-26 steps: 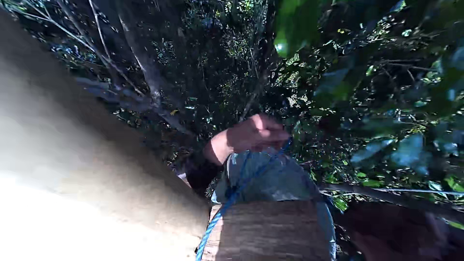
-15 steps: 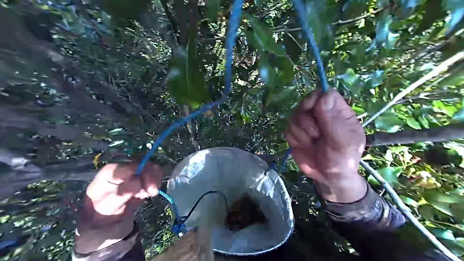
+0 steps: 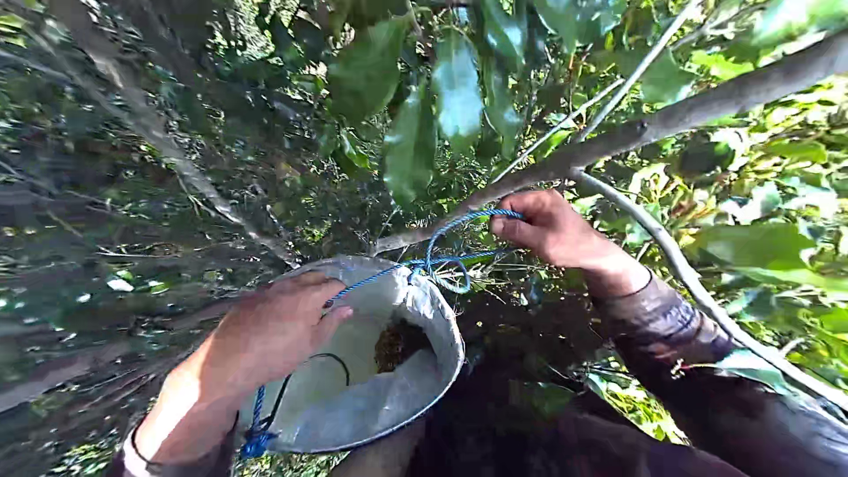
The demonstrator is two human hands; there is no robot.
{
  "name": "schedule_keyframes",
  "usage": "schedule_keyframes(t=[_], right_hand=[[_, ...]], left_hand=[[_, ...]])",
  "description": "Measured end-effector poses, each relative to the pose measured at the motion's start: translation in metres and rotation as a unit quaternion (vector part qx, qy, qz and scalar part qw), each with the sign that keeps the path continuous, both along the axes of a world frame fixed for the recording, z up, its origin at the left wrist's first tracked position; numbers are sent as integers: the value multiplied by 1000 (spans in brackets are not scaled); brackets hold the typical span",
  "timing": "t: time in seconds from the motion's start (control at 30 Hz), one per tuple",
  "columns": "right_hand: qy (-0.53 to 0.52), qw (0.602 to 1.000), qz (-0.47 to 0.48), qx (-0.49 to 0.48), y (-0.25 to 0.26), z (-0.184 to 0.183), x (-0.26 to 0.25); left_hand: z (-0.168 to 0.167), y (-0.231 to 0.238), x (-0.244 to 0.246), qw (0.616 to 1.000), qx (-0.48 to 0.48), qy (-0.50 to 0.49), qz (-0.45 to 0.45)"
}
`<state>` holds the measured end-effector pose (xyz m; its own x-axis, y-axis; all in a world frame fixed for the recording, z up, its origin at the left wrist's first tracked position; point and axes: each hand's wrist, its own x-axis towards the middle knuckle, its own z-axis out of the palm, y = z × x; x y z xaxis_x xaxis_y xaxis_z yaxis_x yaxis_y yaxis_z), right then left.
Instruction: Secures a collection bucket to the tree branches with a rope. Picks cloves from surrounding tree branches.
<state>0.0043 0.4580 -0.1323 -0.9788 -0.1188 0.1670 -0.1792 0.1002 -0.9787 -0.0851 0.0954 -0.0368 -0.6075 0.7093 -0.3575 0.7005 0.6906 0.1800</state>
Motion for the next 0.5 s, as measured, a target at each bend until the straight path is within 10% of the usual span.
schedule_keyframes(t=[0.17, 0.37, 0.5], right_hand=[[92, 983, 105, -115, -3, 18, 25], [130, 979, -111, 114, 10, 24, 68], [57, 973, -220, 49, 19, 18, 105]], left_hand=[[-18, 68, 6, 990, 111, 7, -84], [-58, 101, -38, 992, 58, -34, -104], [-37, 131, -21, 987, 90, 29, -127]])
